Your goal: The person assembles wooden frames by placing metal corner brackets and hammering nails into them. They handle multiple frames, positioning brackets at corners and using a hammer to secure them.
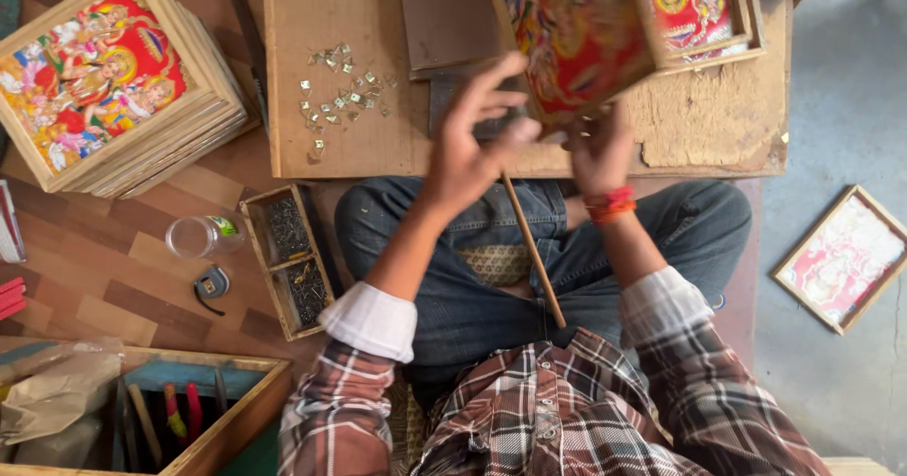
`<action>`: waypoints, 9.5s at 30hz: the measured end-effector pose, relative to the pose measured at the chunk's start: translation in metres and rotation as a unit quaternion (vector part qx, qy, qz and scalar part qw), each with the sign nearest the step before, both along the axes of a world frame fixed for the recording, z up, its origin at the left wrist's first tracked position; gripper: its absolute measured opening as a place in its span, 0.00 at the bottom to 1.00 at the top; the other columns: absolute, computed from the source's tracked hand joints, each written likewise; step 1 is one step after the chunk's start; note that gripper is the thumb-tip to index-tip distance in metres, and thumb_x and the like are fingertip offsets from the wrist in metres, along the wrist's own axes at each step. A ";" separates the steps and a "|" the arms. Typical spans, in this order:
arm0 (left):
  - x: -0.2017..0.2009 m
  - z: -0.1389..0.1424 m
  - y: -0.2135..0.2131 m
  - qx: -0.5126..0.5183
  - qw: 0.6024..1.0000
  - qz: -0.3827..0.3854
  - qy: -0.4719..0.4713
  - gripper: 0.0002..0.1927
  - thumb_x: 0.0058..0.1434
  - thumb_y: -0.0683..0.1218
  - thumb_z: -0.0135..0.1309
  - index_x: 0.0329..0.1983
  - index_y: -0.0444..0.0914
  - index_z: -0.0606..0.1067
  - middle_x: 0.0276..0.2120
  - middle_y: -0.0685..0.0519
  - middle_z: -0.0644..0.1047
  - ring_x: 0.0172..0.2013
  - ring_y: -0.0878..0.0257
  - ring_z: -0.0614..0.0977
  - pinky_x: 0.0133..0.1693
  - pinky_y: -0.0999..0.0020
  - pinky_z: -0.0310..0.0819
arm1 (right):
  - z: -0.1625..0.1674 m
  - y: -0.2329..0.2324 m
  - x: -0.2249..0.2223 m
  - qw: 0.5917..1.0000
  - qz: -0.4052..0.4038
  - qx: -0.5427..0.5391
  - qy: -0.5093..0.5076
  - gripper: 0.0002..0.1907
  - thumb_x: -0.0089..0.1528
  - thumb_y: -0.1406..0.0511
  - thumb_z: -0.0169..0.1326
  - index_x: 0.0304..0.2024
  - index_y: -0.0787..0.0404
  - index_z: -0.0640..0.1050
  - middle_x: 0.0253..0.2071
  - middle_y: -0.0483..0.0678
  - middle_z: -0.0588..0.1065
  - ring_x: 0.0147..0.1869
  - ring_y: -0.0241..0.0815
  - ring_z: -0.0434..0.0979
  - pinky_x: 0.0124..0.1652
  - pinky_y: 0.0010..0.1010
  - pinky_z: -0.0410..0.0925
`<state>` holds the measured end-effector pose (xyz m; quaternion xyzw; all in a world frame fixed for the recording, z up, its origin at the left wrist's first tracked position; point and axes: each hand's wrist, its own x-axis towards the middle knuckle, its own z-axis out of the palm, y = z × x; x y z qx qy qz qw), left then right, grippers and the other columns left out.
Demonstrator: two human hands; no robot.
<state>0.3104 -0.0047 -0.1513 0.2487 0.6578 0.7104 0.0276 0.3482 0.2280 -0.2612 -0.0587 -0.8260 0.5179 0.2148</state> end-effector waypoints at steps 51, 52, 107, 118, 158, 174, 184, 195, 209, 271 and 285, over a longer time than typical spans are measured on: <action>-0.014 0.031 -0.241 -0.198 0.837 0.450 0.241 0.10 0.73 0.45 0.60 0.50 0.37 0.72 0.48 0.51 0.72 0.45 0.58 0.80 0.41 0.65 0.80 | -0.036 -0.232 -0.153 0.854 0.266 0.436 -0.101 0.13 0.57 0.64 0.60 0.45 0.53 0.81 0.33 0.55 0.80 0.41 0.58 0.80 0.51 0.53 0.64; -0.008 0.033 -0.226 -0.140 0.858 0.434 0.235 0.10 0.73 0.44 0.60 0.51 0.37 0.72 0.48 0.50 0.72 0.43 0.60 0.80 0.38 0.68 0.81 | -0.036 -0.228 -0.151 0.867 0.278 0.399 -0.107 0.15 0.56 0.65 0.60 0.46 0.53 0.81 0.33 0.54 0.80 0.41 0.58 0.80 0.49 0.53 0.65; -0.015 0.037 -0.153 -0.237 0.778 0.384 0.438 0.11 0.58 0.36 0.62 0.45 0.36 0.80 0.46 0.53 0.75 0.51 0.55 0.78 0.59 0.51 0.69 | 0.201 -0.191 -0.081 0.855 0.285 0.400 0.168 0.10 0.75 0.65 0.56 0.44 0.66 0.72 0.39 0.55 0.77 0.44 0.61 0.78 0.40 0.47 0.67; -0.015 0.035 -0.151 -0.232 0.777 0.393 0.433 0.10 0.59 0.35 0.62 0.43 0.37 0.81 0.45 0.54 0.76 0.50 0.57 0.78 0.59 0.52 0.69 | 0.217 -0.198 -0.056 0.904 0.266 0.320 0.098 0.04 0.70 0.67 0.61 0.42 0.62 0.80 0.43 0.51 0.75 0.46 0.50 0.79 0.44 0.40 0.72; 0.067 -0.107 -0.245 -0.519 0.783 0.333 -0.076 0.10 0.66 0.48 0.60 0.47 0.39 0.81 0.40 0.40 0.83 0.43 0.42 0.83 0.46 0.51 0.77 | 0.276 -0.077 -0.062 0.906 0.210 0.292 0.225 0.29 0.61 0.74 0.52 0.65 0.55 0.70 0.55 0.52 0.78 0.56 0.55 0.78 0.54 0.40 0.73; 0.045 -0.157 -0.262 -0.256 0.852 0.455 0.044 0.05 0.63 0.35 0.61 0.41 0.31 0.77 0.36 0.47 0.80 0.38 0.59 0.80 0.46 0.66 0.75 | 0.024 -0.020 -0.047 0.894 0.258 0.341 0.136 0.09 0.59 0.73 0.60 0.41 0.57 0.81 0.48 0.47 0.78 0.55 0.49 0.76 0.54 0.38 0.72; -0.017 -0.101 -0.065 -0.187 0.938 0.236 0.171 0.04 0.67 0.42 0.57 0.43 0.37 0.79 0.41 0.48 0.78 0.45 0.52 0.81 0.49 0.61 0.76 | 0.008 -0.063 0.057 0.983 0.117 0.137 -0.020 0.21 0.61 0.69 0.62 0.56 0.63 0.74 0.50 0.55 0.75 0.49 0.50 0.77 0.46 0.38 0.72; -0.050 -0.150 0.025 -0.339 0.894 0.194 0.220 0.10 0.61 0.43 0.63 0.39 0.44 0.72 0.69 0.53 0.63 0.74 0.45 0.57 0.73 0.44 0.47 | 0.046 -0.050 0.172 0.961 0.157 -0.038 -0.225 0.34 0.64 0.73 0.51 0.73 0.63 0.59 0.44 0.53 0.78 0.34 0.41 0.78 0.33 0.31 0.71; -0.052 -0.155 0.027 -0.335 0.898 0.193 0.209 0.10 0.60 0.44 0.65 0.34 0.44 0.72 0.68 0.54 0.65 0.73 0.45 0.58 0.73 0.44 0.48 | 0.063 -0.028 0.125 0.972 0.092 0.145 -0.162 0.26 0.71 0.71 0.51 0.72 0.62 0.67 0.56 0.65 0.76 0.58 0.61 0.80 0.50 0.44 0.74; -0.027 -0.106 0.002 -0.107 0.928 0.357 -0.026 0.30 0.60 0.40 0.60 0.67 0.36 0.68 0.53 0.46 0.80 0.54 0.53 0.82 0.60 0.57 0.74 | 0.017 -0.030 -0.026 0.936 0.033 0.331 -0.118 0.37 0.52 0.59 0.67 0.64 0.52 0.72 0.62 0.56 0.69 0.66 0.60 0.65 0.61 0.53 0.60; -0.039 -0.105 -0.027 -0.106 0.921 0.360 -0.100 0.29 0.61 0.44 0.58 0.66 0.37 0.66 0.62 0.42 0.75 0.62 0.48 0.78 0.63 0.54 0.70 | 0.017 -0.050 -0.012 0.940 0.031 0.330 -0.081 0.32 0.53 0.60 0.66 0.60 0.51 0.74 0.59 0.53 0.69 0.63 0.59 0.67 0.58 0.52 0.62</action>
